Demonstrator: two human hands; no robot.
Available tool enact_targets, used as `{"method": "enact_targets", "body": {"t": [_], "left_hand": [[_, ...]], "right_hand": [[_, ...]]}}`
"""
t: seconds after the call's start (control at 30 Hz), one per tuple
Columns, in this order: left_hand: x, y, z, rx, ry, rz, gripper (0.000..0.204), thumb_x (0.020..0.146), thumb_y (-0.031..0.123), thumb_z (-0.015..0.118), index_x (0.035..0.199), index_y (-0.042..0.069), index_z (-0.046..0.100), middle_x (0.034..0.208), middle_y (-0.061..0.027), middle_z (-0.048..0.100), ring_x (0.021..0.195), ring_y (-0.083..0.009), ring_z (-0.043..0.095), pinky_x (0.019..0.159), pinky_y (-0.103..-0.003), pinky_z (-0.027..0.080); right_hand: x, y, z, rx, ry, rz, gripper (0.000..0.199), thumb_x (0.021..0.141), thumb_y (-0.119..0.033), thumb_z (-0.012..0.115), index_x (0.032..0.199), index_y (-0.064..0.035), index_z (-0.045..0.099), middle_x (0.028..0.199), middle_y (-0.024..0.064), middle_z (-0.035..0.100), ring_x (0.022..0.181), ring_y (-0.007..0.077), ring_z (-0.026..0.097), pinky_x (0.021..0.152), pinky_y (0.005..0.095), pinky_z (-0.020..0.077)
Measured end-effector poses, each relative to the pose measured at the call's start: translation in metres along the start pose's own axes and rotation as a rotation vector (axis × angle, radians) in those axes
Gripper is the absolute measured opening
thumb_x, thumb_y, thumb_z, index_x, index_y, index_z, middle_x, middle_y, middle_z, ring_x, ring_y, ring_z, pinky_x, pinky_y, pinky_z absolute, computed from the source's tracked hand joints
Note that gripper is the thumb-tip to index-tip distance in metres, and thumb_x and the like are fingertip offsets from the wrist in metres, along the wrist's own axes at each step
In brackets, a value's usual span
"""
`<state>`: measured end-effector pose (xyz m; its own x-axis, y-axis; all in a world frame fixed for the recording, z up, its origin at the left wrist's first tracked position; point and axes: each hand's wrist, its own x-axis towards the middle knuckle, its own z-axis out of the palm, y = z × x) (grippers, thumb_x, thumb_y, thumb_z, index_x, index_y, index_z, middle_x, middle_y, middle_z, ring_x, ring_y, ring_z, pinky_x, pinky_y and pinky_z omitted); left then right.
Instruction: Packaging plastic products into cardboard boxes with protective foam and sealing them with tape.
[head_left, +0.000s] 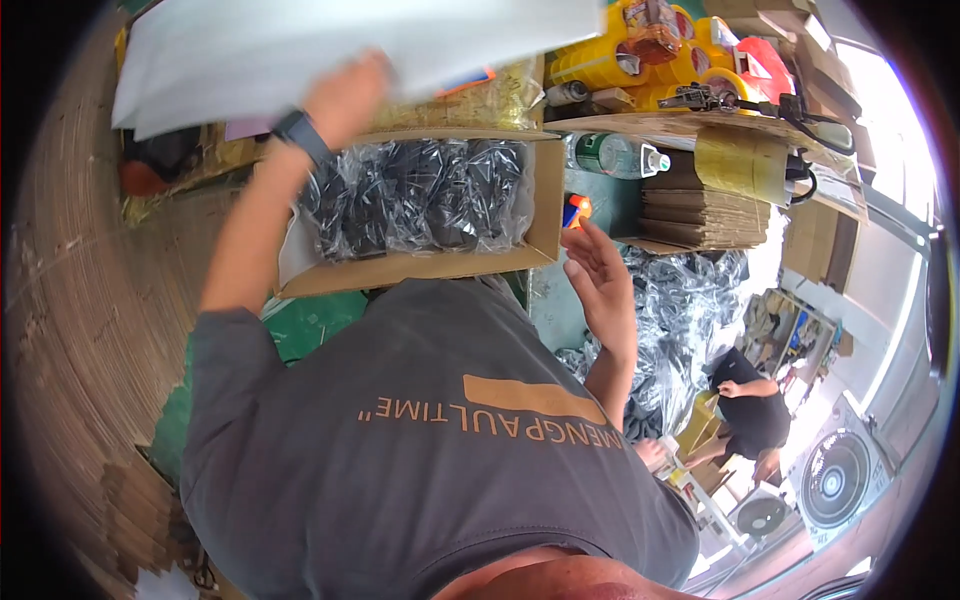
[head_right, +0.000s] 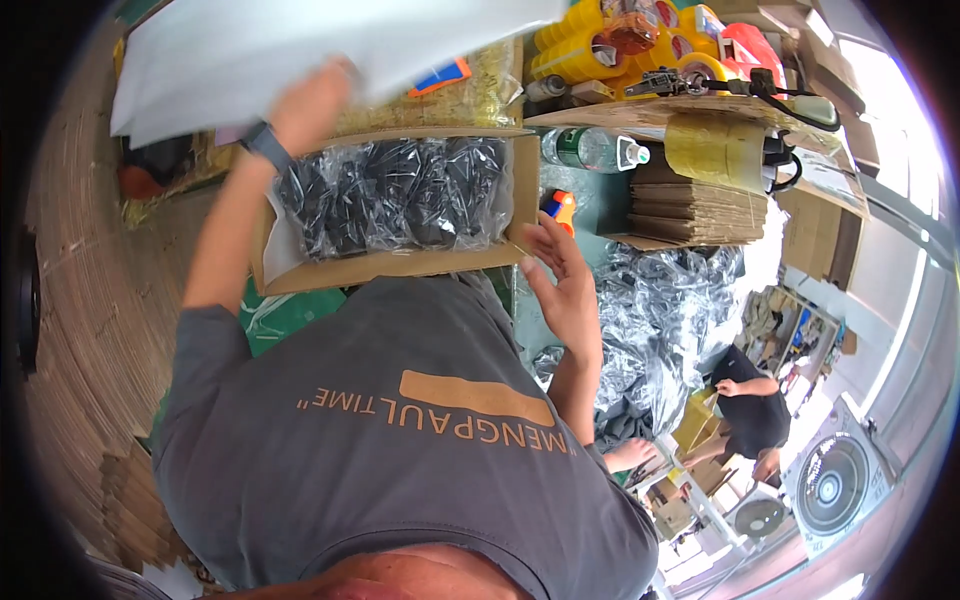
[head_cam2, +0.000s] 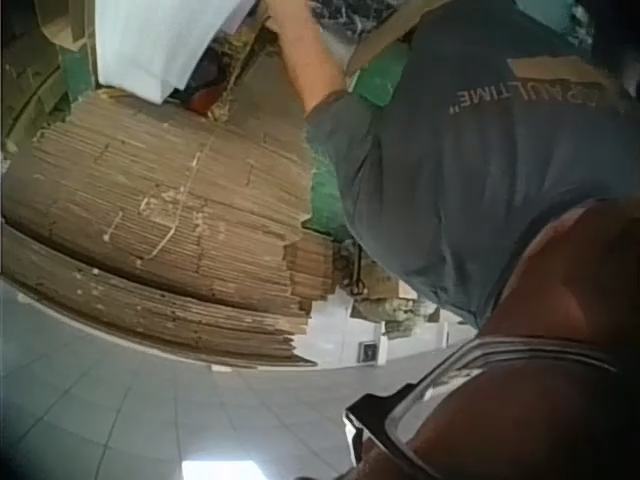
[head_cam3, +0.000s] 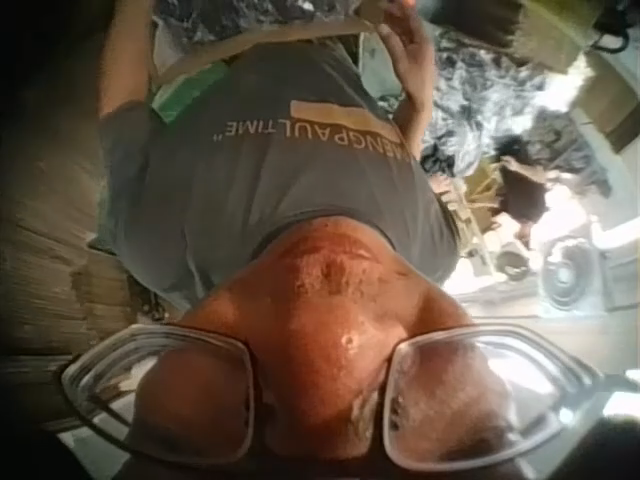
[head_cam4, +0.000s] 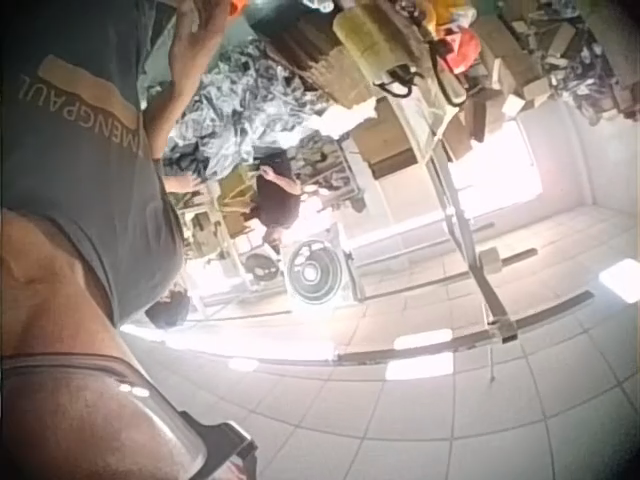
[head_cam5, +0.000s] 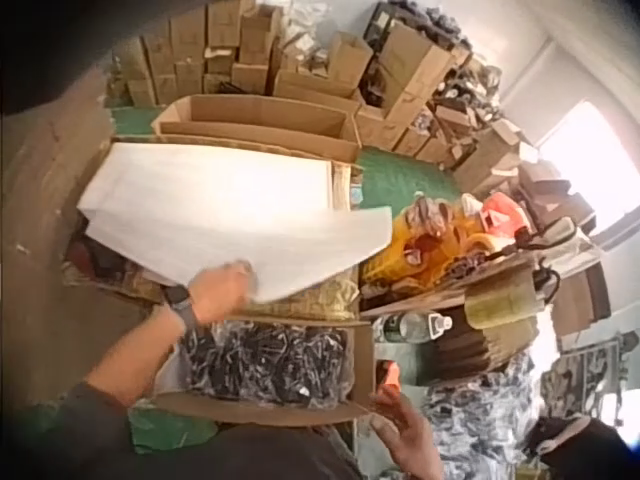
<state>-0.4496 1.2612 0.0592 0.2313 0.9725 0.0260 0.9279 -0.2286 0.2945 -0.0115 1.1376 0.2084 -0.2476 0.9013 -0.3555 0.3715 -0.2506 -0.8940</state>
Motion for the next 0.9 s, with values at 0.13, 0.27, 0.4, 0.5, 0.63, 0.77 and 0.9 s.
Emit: {"method": "enact_targets", "body": {"t": [0.13,0.27,0.4,0.5,0.63,0.77,0.9], "left_hand": [[-0.101,0.152,0.082,-0.224,-0.361,0.091,0.024,0.093,0.007,0.057,0.11,-0.006,0.069,0.117,-0.0297,0.067,0.092,-0.0474,0.073,0.082,-0.056,0.059],[-0.118,0.209,0.177,-0.516,-0.274,-0.107,0.035,0.097,0.016,0.062,0.125,-0.001,0.072,0.137,-0.025,0.067,0.108,-0.045,0.073,0.098,-0.054,0.057],[-0.141,0.209,0.194,-0.435,-0.276,-0.312,0.035,0.093,0.027,0.074,0.124,0.01,0.073,0.133,-0.0188,0.071,0.115,-0.0416,0.07,0.095,-0.052,0.057],[-0.141,0.183,0.129,-0.248,-0.029,-0.394,0.048,0.09,0.029,0.079,0.13,0.007,0.066,0.126,-0.019,0.07,0.112,-0.0387,0.067,0.095,-0.049,0.058],[-0.155,0.118,0.118,0.216,0.315,-0.588,0.07,0.093,0.038,0.078,0.152,0.006,0.054,0.163,-0.0228,0.045,0.154,-0.0421,0.037,0.126,-0.058,0.031],[-0.195,0.048,0.17,0.238,0.031,-0.633,0.09,0.096,0.056,0.07,0.165,0.007,0.04,0.174,-0.0246,0.028,0.164,-0.0397,0.02,0.132,-0.059,0.016],[-0.21,0.014,0.217,0.143,0.058,-0.638,0.095,0.096,0.059,0.068,0.168,0.006,0.036,0.176,-0.0267,0.023,0.165,-0.0419,0.017,0.134,-0.057,0.014]], "right_hand": [[0.002,-0.077,0.007,-0.07,-0.502,-0.36,0.073,0.093,-0.005,0.079,0.16,-0.0018,0.048,0.145,0.0163,0.068,0.135,0.0302,0.065,0.116,0.0433,0.048],[0.033,-0.077,0.051,-0.324,-0.658,-0.52,0.072,0.094,-0.015,0.077,0.158,-0.0031,0.048,0.15,0.0237,0.059,0.141,0.0411,0.056,0.117,0.044,0.0461],[0.101,0.069,0.111,-1.085,-0.347,-0.682,0.07,0.095,-0.023,0.074,0.158,-0.0053,0.049,0.154,0.0289,0.052,0.146,0.0494,0.046,0.122,0.0585,0.0368],[0.14,0.116,0.108,-1.156,-0.258,-0.507,0.08,0.095,-0.039,0.075,0.162,-0.0087,0.045,0.162,0.0312,0.042,0.152,0.0517,0.037,0.125,0.0663,0.0273],[0.162,0.165,0.109,-1.283,-0.16,-0.456,0.094,0.096,-0.06,0.069,0.17,-0.0134,0.034,0.175,0.0293,0.023,0.163,0.0471,0.018,0.129,0.0681,0.0142],[0.184,0.228,0.108,-1.167,-0.125,-0.506,0.093,0.095,-0.066,0.066,0.168,-0.0165,0.037,0.174,0.0274,0.024,0.163,0.0449,0.019,0.132,0.0622,0.0155],[0.193,0.272,0.099,-1.198,-0.049,-0.429,0.092,0.097,-0.063,0.066,0.168,-0.0131,0.037,0.174,0.0266,0.025,0.163,0.0444,0.019,0.132,0.0619,0.0148]]}}
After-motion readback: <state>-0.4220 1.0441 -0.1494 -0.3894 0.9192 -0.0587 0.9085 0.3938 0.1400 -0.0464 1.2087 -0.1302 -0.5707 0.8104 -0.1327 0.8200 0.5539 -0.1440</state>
